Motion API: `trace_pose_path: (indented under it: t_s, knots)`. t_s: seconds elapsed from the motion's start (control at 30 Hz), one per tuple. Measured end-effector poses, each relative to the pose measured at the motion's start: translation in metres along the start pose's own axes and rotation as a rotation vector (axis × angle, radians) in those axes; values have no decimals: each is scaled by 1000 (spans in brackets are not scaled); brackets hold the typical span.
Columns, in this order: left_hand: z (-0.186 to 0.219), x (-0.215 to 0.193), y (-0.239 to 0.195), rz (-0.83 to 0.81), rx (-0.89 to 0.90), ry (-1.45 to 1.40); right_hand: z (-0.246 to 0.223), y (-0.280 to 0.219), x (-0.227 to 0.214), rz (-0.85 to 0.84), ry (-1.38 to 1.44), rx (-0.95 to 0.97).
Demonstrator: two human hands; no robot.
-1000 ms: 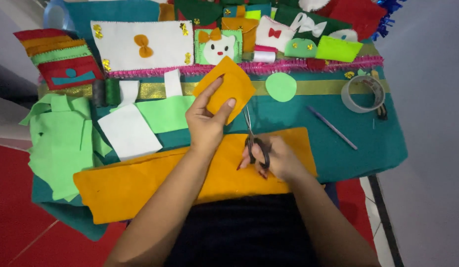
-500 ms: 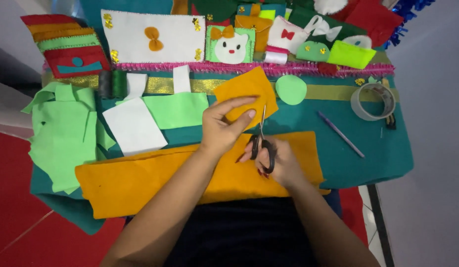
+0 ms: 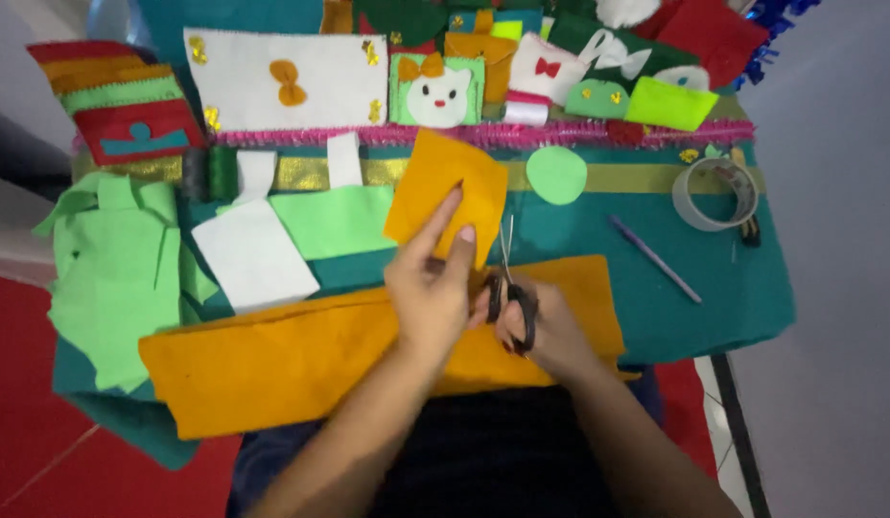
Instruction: Cutting a circular shape out of yellow felt using scissors on a craft table
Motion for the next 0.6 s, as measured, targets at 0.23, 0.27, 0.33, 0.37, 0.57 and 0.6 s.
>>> trace_pose_path:
  t_s: [0.23,0.27,0.33,0.37,0.57,0.6]
  knots:
    - [-32,-2,-1,-86,267,-92,-1,9,-10,1,-159,43]
    - [-37,-6,5,-93,302,-45,-2,12,-13,-12,-178,42]
    - [-42,-14,-2,-87,318,11,4,3,-10,-35,-190,62]
    - [-38,-12,-3,-93,320,-22,7,2,-10,-14,-147,56]
    - [-40,-8,-5,-140,256,-153,11,5,-8,-34,-84,53]
    - [-40,-7,-4,-153,222,-187,6,8,-6,-56,-93,40]
Point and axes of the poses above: each hand's wrist, its own y-axis towards the middle knuckle, its own x-axis out of the palm, z = x × y, the point moved 4 cm from there along y, towards the middle knuckle, and after that the axes turned 14 degrees about -y, right-handed, at the moved point
